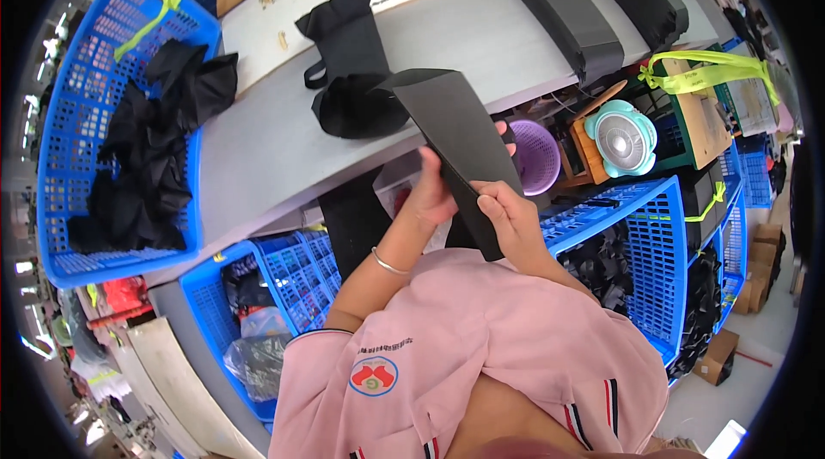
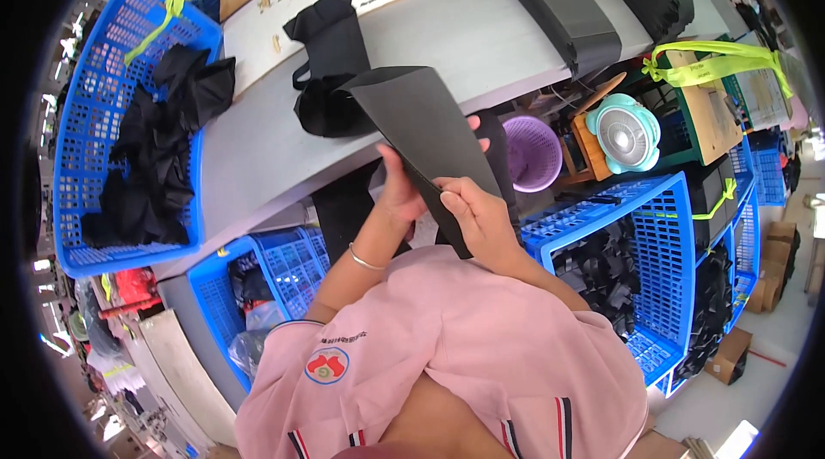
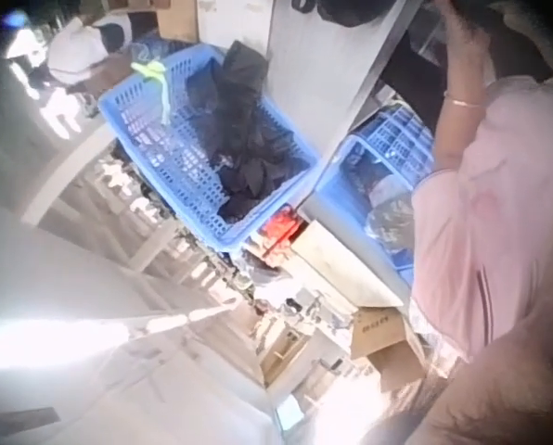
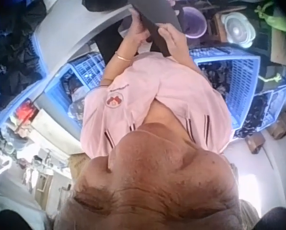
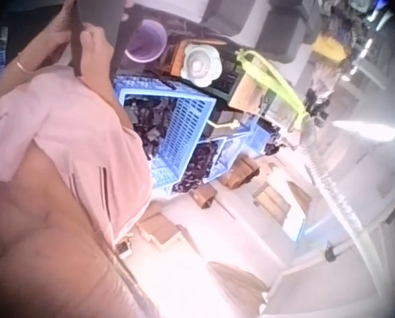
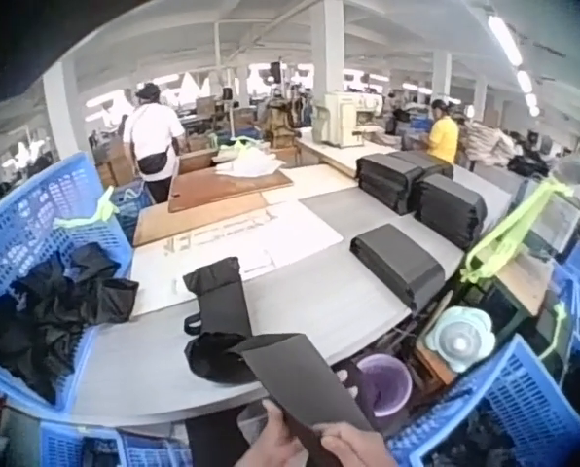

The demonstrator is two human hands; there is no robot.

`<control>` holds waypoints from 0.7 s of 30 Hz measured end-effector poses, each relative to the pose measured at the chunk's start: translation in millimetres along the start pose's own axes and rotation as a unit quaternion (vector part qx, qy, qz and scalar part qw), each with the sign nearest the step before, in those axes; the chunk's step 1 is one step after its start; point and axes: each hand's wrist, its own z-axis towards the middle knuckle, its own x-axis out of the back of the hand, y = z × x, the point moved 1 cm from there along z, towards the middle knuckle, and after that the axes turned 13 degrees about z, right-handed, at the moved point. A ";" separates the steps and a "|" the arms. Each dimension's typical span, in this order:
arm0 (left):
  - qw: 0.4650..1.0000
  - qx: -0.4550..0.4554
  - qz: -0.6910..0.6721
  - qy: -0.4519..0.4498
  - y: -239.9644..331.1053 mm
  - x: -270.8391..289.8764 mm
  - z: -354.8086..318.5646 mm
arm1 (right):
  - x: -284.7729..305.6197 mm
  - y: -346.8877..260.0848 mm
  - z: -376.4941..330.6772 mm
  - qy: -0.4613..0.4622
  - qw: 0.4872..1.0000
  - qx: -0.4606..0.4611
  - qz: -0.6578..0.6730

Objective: Inspecting and handling black fabric garment components at a factory workstation.

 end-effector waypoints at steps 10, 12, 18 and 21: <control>0.949 -0.058 0.142 0.275 56.7 -5.4 -45.8 | -43.1 4.4 16.6 0.101 0.963 0.177 -0.177; 0.946 -0.047 0.188 0.260 63.8 -6.9 -49.6 | -46.0 6.7 23.3 0.026 0.989 0.101 -0.106; 0.871 -0.172 0.286 0.360 123.2 15.6 -74.7 | -28.6 18.6 21.1 -0.124 0.991 -0.012 -0.045; 0.849 -0.129 0.362 0.364 136.0 22.5 -89.0 | -14.6 27.2 15.7 -0.113 0.987 0.045 -0.108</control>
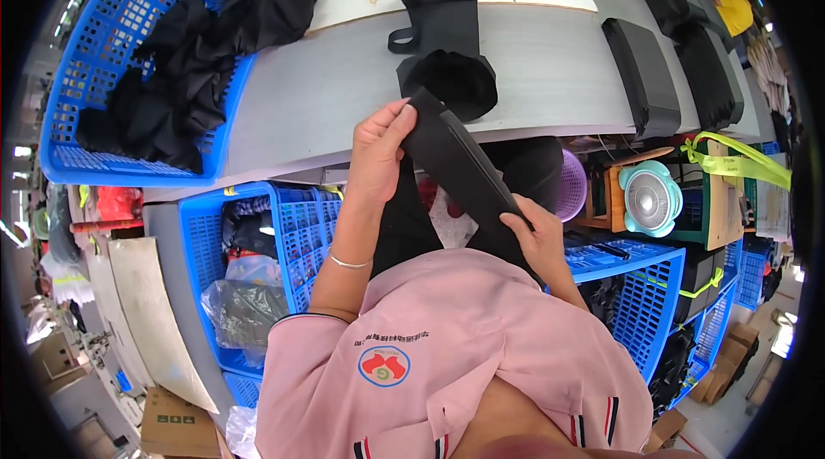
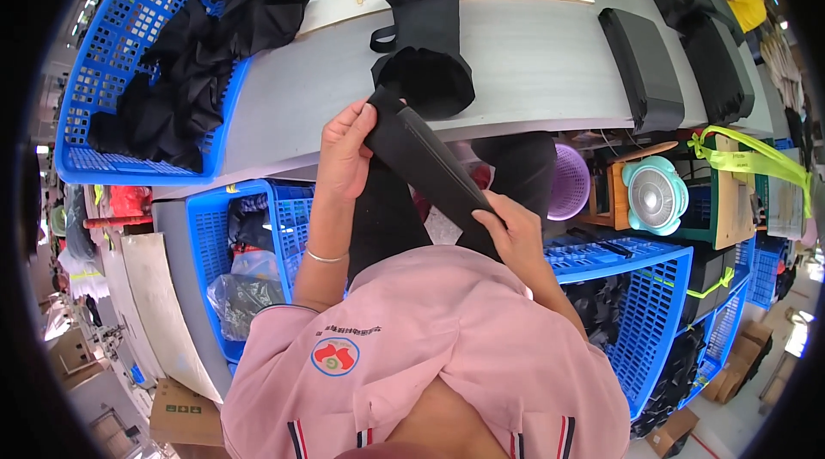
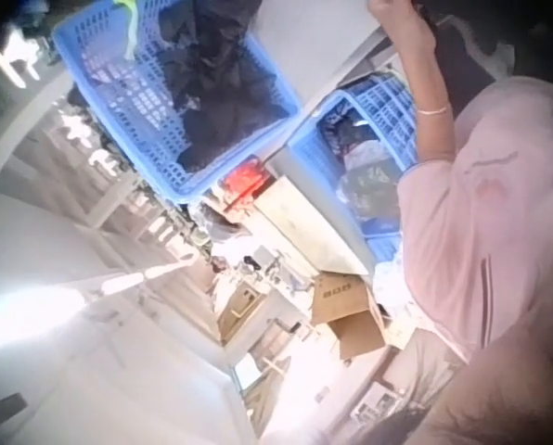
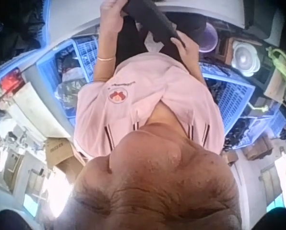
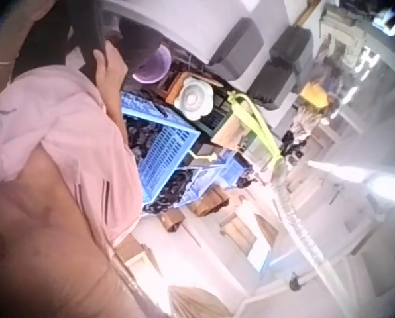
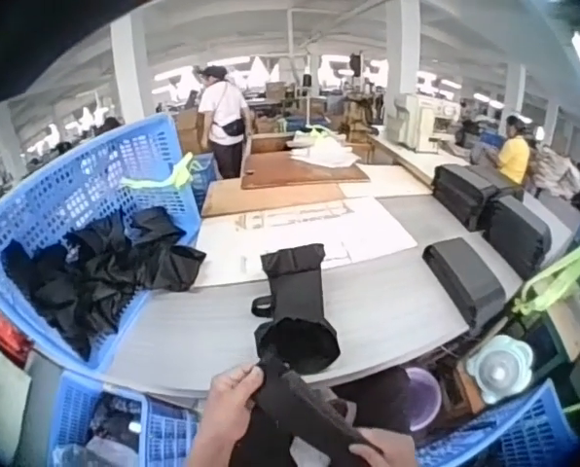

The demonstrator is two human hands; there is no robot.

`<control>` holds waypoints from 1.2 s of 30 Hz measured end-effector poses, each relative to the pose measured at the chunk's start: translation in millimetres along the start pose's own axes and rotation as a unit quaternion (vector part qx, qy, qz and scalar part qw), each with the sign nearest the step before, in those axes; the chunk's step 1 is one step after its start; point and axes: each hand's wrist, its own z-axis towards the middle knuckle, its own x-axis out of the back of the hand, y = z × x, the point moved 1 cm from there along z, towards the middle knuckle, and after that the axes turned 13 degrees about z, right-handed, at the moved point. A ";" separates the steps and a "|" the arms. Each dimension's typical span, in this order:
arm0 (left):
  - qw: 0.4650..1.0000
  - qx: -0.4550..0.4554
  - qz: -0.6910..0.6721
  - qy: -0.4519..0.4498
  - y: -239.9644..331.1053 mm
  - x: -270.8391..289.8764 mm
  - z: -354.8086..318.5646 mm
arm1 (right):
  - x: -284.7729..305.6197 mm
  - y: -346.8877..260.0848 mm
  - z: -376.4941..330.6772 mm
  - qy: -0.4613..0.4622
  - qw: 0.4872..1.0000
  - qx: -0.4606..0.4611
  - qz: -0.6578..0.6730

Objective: Inspecting and handling black fabric garment components at a factory workstation.

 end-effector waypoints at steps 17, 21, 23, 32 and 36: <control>0.955 0.250 0.023 -0.156 -2.5 42.6 -26.6 | 75.5 26.9 2.0 -0.058 0.852 0.308 -0.419; 0.944 -0.026 0.328 0.019 5.1 44.9 -11.2 | 81.9 36.5 4.6 0.048 0.905 0.202 -0.372; 0.878 -0.118 0.459 0.067 -9.4 27.5 -0.8 | 69.4 40.3 5.4 0.058 0.926 0.197 -0.318; 0.843 -0.220 0.455 0.182 -56.5 -16.2 66.9 | -12.9 28.7 30.8 0.071 0.978 0.111 -0.161; 0.811 -0.291 0.493 0.124 -46.0 -34.2 63.0 | -23.9 17.9 50.5 0.055 0.975 0.078 -0.198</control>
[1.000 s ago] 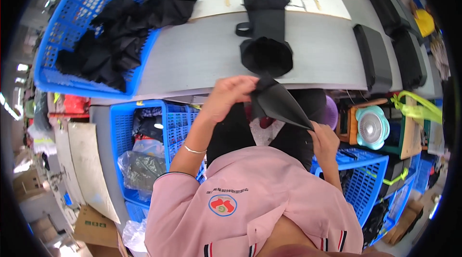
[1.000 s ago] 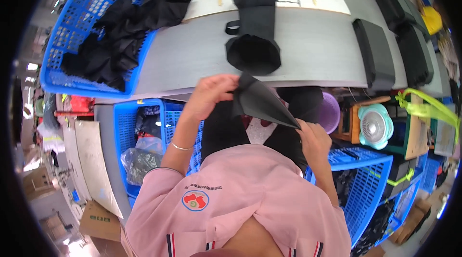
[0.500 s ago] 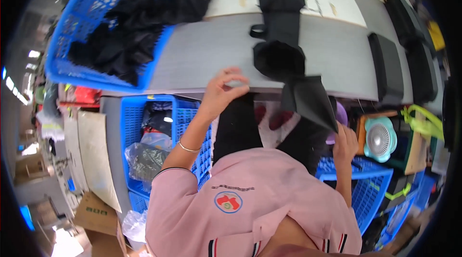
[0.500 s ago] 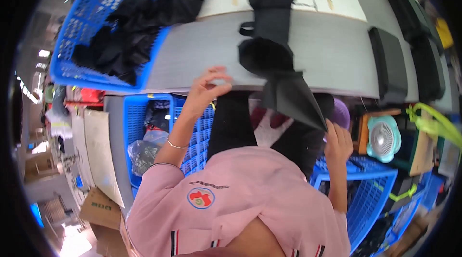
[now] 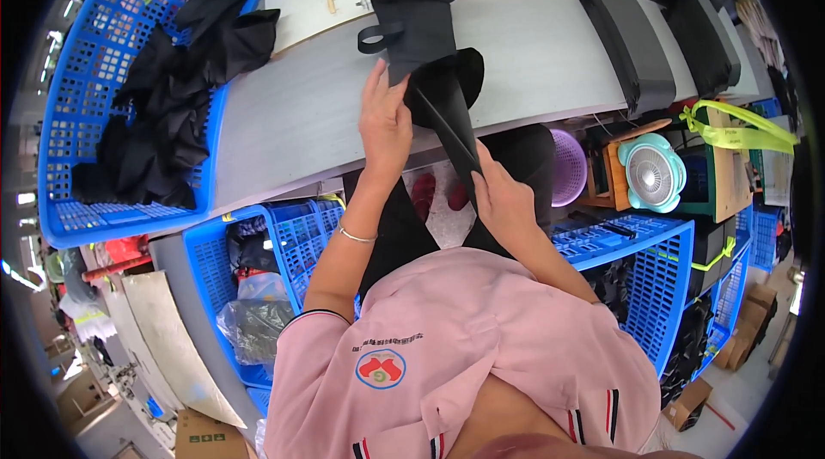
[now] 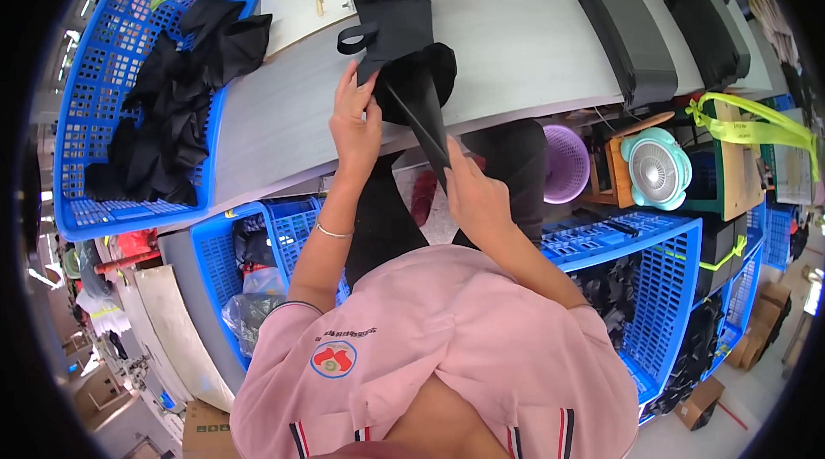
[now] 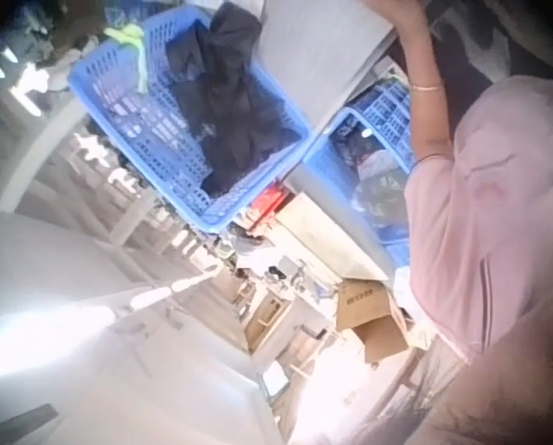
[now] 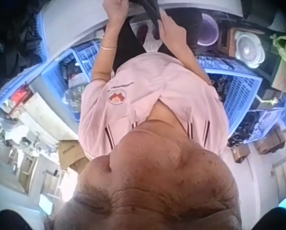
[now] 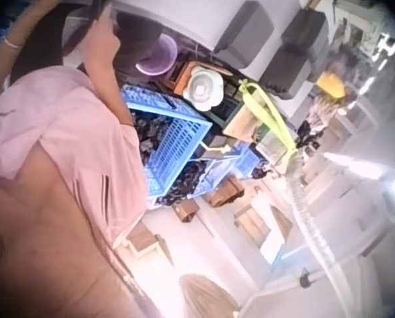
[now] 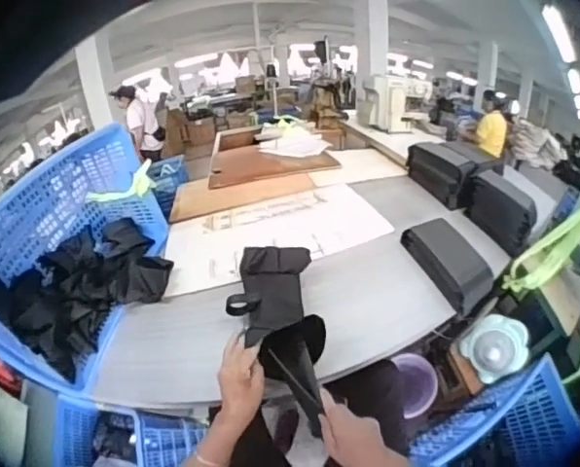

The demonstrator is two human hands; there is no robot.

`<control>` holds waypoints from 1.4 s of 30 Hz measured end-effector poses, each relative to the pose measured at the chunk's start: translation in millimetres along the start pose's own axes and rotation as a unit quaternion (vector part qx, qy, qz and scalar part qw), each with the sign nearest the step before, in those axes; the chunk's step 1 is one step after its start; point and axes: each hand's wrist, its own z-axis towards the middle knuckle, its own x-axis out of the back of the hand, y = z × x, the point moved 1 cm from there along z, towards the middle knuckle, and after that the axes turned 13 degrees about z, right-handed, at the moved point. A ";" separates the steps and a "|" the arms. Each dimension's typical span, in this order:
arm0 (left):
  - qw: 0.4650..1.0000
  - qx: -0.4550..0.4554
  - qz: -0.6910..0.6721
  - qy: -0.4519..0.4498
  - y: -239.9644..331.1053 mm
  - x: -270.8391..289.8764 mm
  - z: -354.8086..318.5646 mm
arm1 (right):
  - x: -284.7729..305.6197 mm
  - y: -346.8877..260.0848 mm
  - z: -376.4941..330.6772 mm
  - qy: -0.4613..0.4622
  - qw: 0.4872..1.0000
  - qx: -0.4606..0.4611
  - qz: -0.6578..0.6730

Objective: Inspecting and handling black fabric garment components at a factory workstation.

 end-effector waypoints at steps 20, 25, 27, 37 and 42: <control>0.991 -0.055 -0.114 -0.040 103.5 28.3 -46.0 | 9.3 36.5 59.3 0.179 0.596 -0.307 0.720; 0.997 -0.012 -0.071 0.031 104.3 24.1 -43.1 | 11.3 24.8 59.5 0.155 0.550 -0.282 0.771; 0.997 -0.034 -0.064 0.032 105.0 26.0 -42.0 | 9.9 23.4 55.5 0.155 0.543 -0.288 0.773; 0.992 -0.019 -0.120 0.045 113.1 15.8 -52.3 | -4.3 12.1 43.9 0.074 0.336 -0.243 0.907; 0.991 -0.008 -0.130 0.038 112.9 18.1 -53.1 | -12.4 6.9 40.3 0.068 0.392 -0.178 0.900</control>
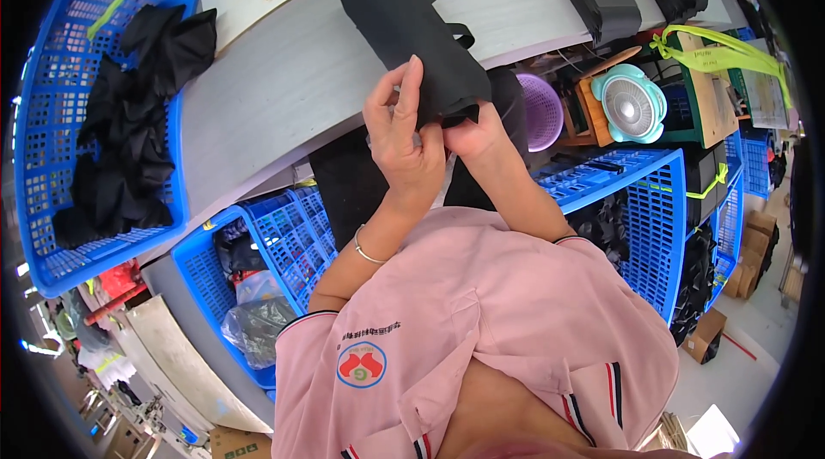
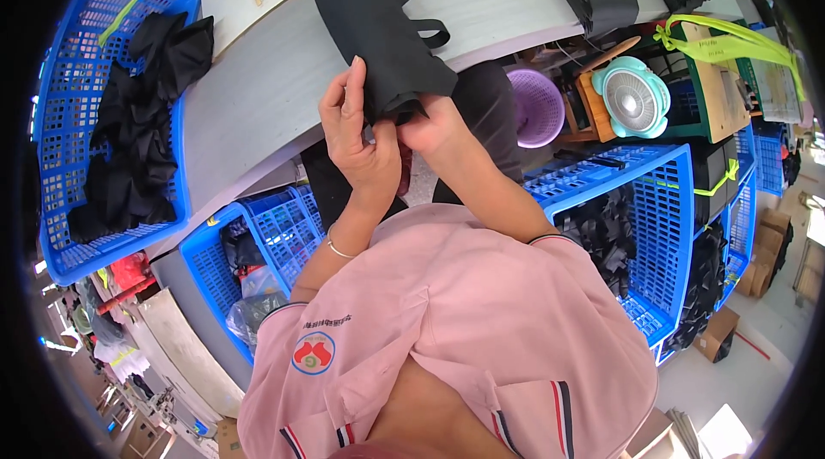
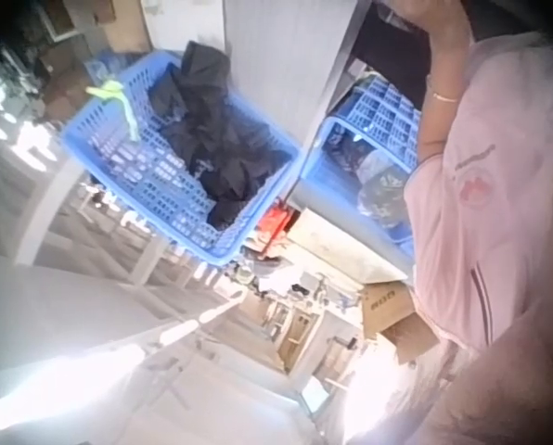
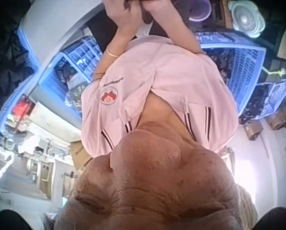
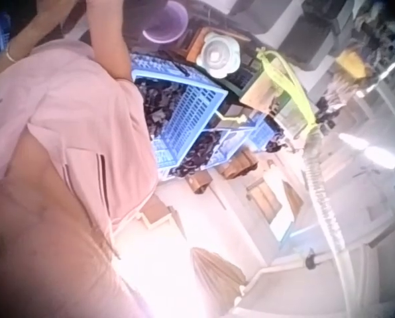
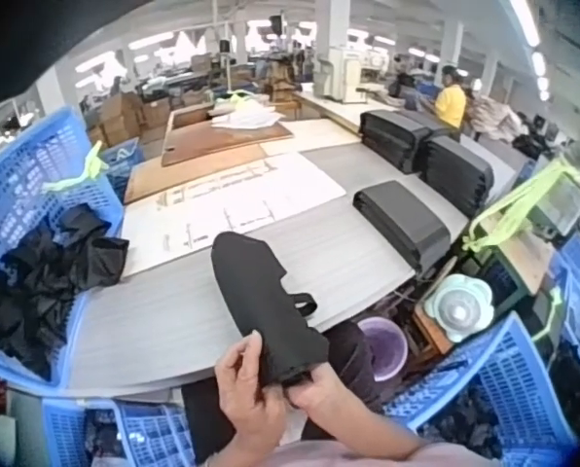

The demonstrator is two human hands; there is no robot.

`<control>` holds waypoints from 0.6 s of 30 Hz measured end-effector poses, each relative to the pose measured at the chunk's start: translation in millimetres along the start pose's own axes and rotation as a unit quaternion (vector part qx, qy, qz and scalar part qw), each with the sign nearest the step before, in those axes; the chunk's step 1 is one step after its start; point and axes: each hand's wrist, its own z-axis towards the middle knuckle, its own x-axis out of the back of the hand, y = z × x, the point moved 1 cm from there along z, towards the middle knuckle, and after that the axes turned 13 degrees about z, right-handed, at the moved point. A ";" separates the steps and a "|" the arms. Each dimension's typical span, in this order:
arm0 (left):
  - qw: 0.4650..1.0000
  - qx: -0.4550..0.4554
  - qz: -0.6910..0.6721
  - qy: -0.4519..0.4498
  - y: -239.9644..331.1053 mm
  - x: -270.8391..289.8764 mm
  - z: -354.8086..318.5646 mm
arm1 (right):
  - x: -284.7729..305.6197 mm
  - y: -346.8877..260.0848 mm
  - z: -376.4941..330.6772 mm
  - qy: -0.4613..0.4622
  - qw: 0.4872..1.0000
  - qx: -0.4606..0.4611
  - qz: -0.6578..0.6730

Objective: Inspecting and handling black fabric garment components at a factory workstation.

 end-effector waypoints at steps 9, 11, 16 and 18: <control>0.997 -0.052 0.050 0.011 -5.2 -4.3 -1.0 | 0.3 5.2 7.8 0.179 0.984 0.017 0.020; 0.997 -0.051 0.059 0.003 -6.4 -3.7 -2.4 | 2.1 6.0 7.8 0.237 0.970 0.044 -0.003; 0.996 -0.037 0.076 -0.021 -7.3 -2.4 -2.0 | 2.4 7.9 11.3 0.169 0.981 -0.014 0.091; 0.995 -0.046 0.082 -0.019 -6.8 -1.9 -1.1 | 0.5 8.9 11.7 0.143 0.985 -0.022 0.096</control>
